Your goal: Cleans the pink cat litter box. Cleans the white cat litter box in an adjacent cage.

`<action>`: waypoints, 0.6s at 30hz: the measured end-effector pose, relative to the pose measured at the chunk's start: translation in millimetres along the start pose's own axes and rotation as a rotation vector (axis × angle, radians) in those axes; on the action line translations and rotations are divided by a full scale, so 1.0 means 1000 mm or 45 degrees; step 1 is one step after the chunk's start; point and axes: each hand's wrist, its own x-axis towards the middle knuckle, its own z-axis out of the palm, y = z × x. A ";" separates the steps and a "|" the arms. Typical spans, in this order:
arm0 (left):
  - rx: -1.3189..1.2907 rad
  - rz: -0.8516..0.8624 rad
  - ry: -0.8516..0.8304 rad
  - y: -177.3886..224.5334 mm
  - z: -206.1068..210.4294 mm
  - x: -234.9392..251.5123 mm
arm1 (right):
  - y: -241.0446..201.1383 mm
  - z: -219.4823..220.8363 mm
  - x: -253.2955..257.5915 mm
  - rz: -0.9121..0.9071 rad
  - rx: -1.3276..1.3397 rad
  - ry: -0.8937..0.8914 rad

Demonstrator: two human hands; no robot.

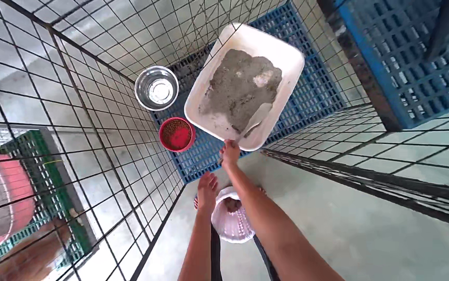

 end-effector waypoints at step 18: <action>0.276 0.045 -0.040 0.017 -0.039 -0.042 | 0.036 -0.020 -0.043 0.107 0.289 0.059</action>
